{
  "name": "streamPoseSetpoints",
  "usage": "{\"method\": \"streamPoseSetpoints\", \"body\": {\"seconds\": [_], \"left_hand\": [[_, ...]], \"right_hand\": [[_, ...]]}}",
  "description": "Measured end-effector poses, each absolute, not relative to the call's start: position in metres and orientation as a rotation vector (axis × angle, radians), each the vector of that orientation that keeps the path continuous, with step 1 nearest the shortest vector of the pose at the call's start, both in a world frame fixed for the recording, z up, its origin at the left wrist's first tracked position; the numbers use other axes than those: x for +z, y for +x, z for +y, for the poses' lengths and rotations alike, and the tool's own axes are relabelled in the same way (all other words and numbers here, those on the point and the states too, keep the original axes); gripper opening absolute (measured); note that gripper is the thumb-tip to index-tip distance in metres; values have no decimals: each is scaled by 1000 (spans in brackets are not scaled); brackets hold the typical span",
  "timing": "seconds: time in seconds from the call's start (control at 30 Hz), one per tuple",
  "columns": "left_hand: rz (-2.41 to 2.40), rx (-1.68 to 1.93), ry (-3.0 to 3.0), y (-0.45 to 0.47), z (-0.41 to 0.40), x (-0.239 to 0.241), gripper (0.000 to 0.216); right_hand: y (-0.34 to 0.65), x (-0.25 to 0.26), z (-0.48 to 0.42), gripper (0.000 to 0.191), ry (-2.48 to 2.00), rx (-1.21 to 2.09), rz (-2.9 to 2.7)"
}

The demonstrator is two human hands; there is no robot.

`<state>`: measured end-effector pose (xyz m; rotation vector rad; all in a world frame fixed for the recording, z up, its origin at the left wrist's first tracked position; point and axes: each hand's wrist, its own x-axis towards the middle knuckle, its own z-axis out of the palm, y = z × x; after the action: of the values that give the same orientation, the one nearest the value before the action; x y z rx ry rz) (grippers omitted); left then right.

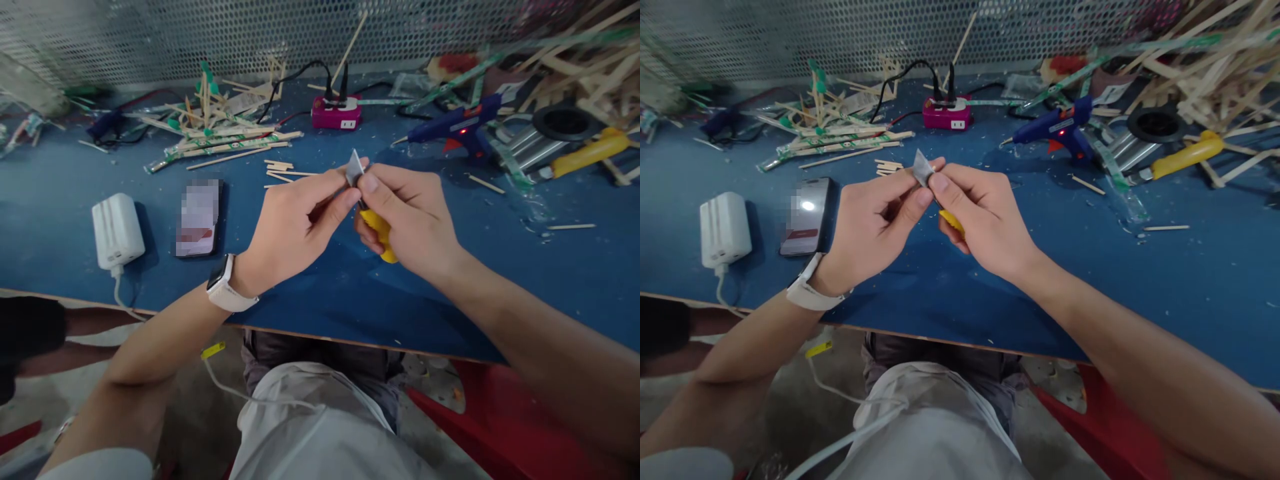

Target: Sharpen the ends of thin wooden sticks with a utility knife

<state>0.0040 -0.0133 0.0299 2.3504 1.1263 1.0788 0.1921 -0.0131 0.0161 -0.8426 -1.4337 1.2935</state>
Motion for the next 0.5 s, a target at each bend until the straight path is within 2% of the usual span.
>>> {"method": "streamPoseSetpoints", "body": {"seconds": [0.5], "left_hand": [[1140,1112,2282,6,-10,23,43]], "right_hand": [[185,12,-17,45,-892,1232,-1362]]}}
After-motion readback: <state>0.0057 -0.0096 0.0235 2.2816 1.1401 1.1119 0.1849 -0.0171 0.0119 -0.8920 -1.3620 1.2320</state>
